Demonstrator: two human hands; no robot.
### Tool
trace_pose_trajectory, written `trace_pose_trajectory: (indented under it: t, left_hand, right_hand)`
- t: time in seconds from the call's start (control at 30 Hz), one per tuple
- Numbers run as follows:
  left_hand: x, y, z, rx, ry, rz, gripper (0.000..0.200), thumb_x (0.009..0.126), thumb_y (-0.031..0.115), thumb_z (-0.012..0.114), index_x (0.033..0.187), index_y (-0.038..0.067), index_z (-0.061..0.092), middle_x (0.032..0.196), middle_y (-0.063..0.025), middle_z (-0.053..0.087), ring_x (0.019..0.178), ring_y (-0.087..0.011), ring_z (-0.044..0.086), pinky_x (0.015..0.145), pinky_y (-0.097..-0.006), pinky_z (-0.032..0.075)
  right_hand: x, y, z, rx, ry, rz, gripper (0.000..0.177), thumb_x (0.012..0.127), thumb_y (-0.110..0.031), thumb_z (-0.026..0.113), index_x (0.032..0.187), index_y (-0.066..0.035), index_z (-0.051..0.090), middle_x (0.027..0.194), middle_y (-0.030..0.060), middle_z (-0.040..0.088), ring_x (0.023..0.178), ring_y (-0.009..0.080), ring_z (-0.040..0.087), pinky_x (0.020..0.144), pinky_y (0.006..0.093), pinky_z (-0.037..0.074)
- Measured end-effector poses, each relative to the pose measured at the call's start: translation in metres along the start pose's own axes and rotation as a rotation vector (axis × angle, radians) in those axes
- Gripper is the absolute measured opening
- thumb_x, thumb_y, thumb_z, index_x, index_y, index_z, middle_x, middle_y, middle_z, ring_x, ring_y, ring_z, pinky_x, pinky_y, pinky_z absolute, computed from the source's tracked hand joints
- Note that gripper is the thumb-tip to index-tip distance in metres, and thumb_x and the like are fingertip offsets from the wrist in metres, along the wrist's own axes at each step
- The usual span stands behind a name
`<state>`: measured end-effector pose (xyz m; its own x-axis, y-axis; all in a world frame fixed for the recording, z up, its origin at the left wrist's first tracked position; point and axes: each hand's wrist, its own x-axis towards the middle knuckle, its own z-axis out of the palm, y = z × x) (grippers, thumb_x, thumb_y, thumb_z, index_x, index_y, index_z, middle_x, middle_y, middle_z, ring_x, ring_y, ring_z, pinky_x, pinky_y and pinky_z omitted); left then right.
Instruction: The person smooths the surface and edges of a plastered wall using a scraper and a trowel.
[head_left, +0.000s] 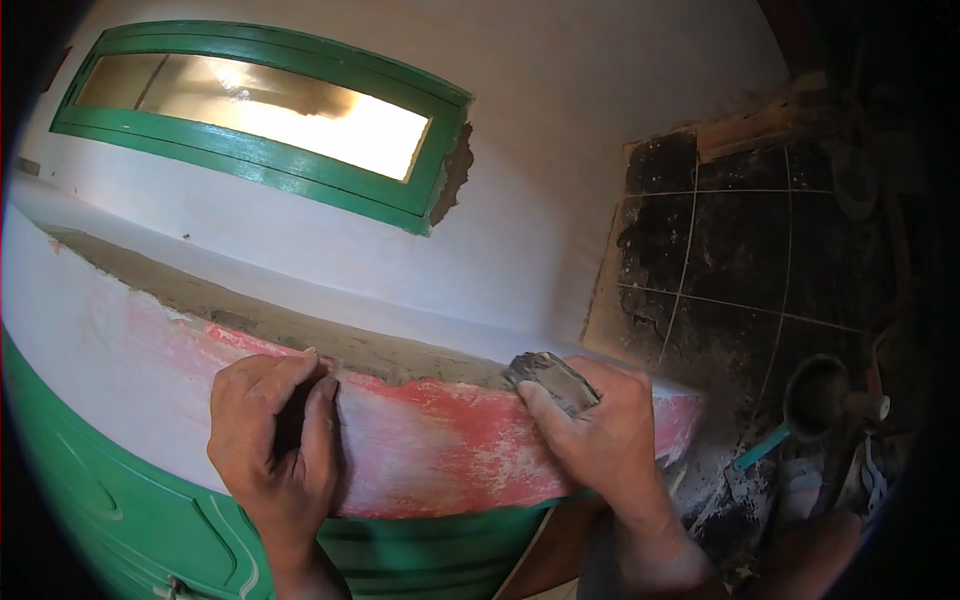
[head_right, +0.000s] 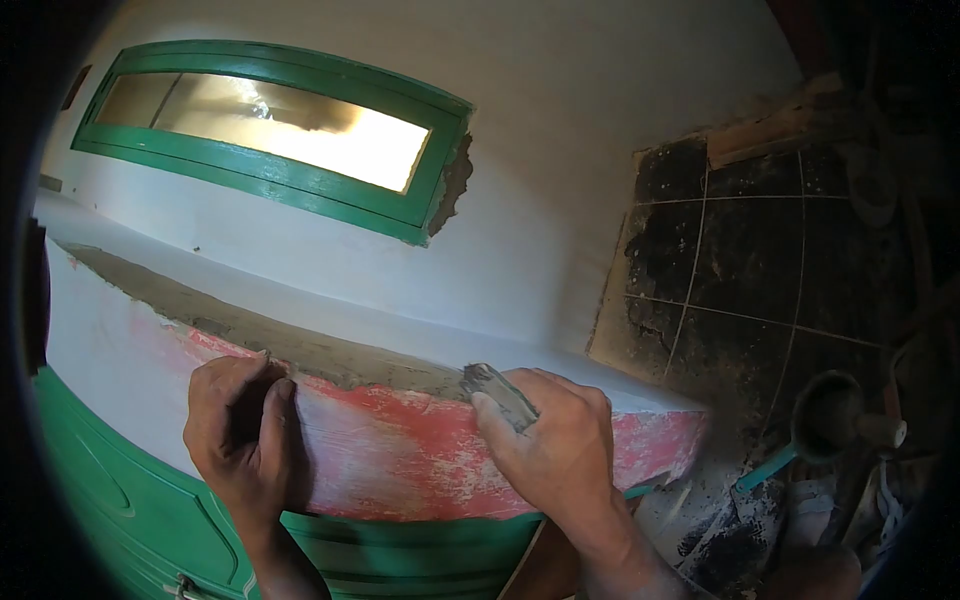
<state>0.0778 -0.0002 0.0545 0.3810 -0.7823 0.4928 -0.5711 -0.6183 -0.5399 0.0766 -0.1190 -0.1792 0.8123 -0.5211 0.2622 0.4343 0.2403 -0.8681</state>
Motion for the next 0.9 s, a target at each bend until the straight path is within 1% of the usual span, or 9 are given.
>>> trace_pose_trajectory:
  t: [0.1, 0.2, 0.3, 0.33, 0.43, 0.53, 0.63, 0.73, 0.9]
  left_hand:
    - [-0.001, 0.002, 0.002, -0.001, 0.006, -0.017, 0.033, 0.08, -0.012, 0.081, 0.109, 0.002, 0.076, 0.093, -0.011, 0.077, 0.091, -0.0298, 0.07, 0.086, -0.0391, 0.054]
    - [-0.001, 0.001, 0.003, -0.01, 0.015, -0.024, 0.033, 0.079, -0.012, 0.081, 0.109, 0.002, 0.076, 0.093, -0.0109, 0.077, 0.09, -0.0298, 0.07, 0.085, -0.039, 0.054]
    - [-0.001, 0.0, 0.002, -0.002, 0.009, 0.004, 0.033, 0.079, -0.012, 0.081, 0.109, 0.002, 0.076, 0.093, -0.0108, 0.077, 0.09, -0.0297, 0.07, 0.085, -0.0387, 0.054]
    - [0.0, 0.0, 0.002, -0.001, 0.01, 0.002, 0.033, 0.079, -0.012, 0.081, 0.109, 0.002, 0.076, 0.093, -0.0108, 0.077, 0.09, -0.0297, 0.07, 0.085, -0.0386, 0.054]
    - [-0.001, 0.001, 0.003, -0.004, 0.02, -0.018, 0.033, 0.079, -0.012, 0.081, 0.108, 0.002, 0.076, 0.093, -0.0109, 0.077, 0.09, -0.0298, 0.07, 0.085, -0.0383, 0.054]
    - [-0.001, -0.001, 0.0, 0.0, -0.017, 0.001, 0.032, 0.084, -0.013, 0.078, 0.113, 0.0, 0.074, 0.096, -0.0135, 0.076, 0.093, -0.0275, 0.07, 0.086, -0.0367, 0.056]
    - [-0.002, -0.002, -0.002, 0.004, -0.034, 0.022, 0.032, 0.086, -0.013, 0.076, 0.115, -0.002, 0.074, 0.098, -0.015, 0.075, 0.095, -0.0266, 0.07, 0.087, -0.0359, 0.057]
    - [-0.001, -0.002, -0.002, 0.007, -0.031, 0.033, 0.032, 0.085, -0.013, 0.077, 0.115, -0.002, 0.074, 0.098, -0.015, 0.075, 0.095, -0.0269, 0.071, 0.086, -0.0361, 0.057]
    - [-0.001, 0.001, 0.003, 0.014, 0.025, -0.004, 0.031, 0.08, -0.012, 0.08, 0.107, 0.003, 0.076, 0.094, -0.0111, 0.077, 0.09, -0.0301, 0.071, 0.084, -0.0388, 0.054]
  right_hand:
    - [0.007, -0.005, 0.003, 0.03, -0.034, -0.074, 0.017, 0.091, -0.014, 0.083, 0.102, -0.001, 0.078, 0.083, 0.017, 0.076, 0.074, 0.0315, 0.077, 0.07, 0.0404, 0.06]
    - [0.006, -0.011, -0.001, 0.194, -0.003, 0.127, 0.024, 0.093, -0.019, 0.085, 0.107, -0.001, 0.077, 0.084, 0.0148, 0.078, 0.076, 0.0238, 0.078, 0.073, 0.0378, 0.06]
    - [0.0, 0.011, -0.003, 0.237, 0.11, 0.161, 0.029, 0.095, -0.022, 0.086, 0.112, -0.001, 0.076, 0.085, 0.0118, 0.078, 0.078, 0.0192, 0.077, 0.074, 0.035, 0.059]
    - [-0.003, 0.012, -0.007, 0.259, 0.073, 0.251, 0.031, 0.095, -0.024, 0.085, 0.113, -0.001, 0.076, 0.09, 0.0113, 0.079, 0.08, 0.0195, 0.076, 0.077, 0.0342, 0.058]
    - [-0.005, 0.021, -0.006, 0.258, 0.078, 0.237, 0.031, 0.098, -0.027, 0.083, 0.113, 0.0, 0.076, 0.092, 0.0106, 0.078, 0.082, 0.0173, 0.073, 0.078, 0.0327, 0.057]
    - [-0.002, 0.036, -0.003, 0.249, 0.126, 0.064, 0.031, 0.103, -0.029, 0.079, 0.112, 0.001, 0.077, 0.093, 0.0086, 0.077, 0.082, 0.0153, 0.07, 0.078, 0.0316, 0.055]
    - [-0.005, 0.037, -0.005, 0.388, 0.066, 0.225, 0.031, 0.106, -0.029, 0.075, 0.111, 0.001, 0.078, 0.093, 0.0064, 0.076, 0.082, 0.0138, 0.068, 0.077, 0.0311, 0.054]
    - [-0.006, 0.024, -0.008, 0.355, 0.06, 0.341, 0.032, 0.108, -0.03, 0.073, 0.113, 0.001, 0.078, 0.096, 0.0082, 0.077, 0.083, 0.014, 0.068, 0.078, 0.0313, 0.054]
    - [-0.012, 0.032, 0.0, 0.326, 0.145, 0.212, 0.027, 0.101, -0.021, 0.08, 0.118, -0.001, 0.078, 0.101, 0.012, 0.08, 0.089, 0.0172, 0.074, 0.082, 0.0319, 0.057]
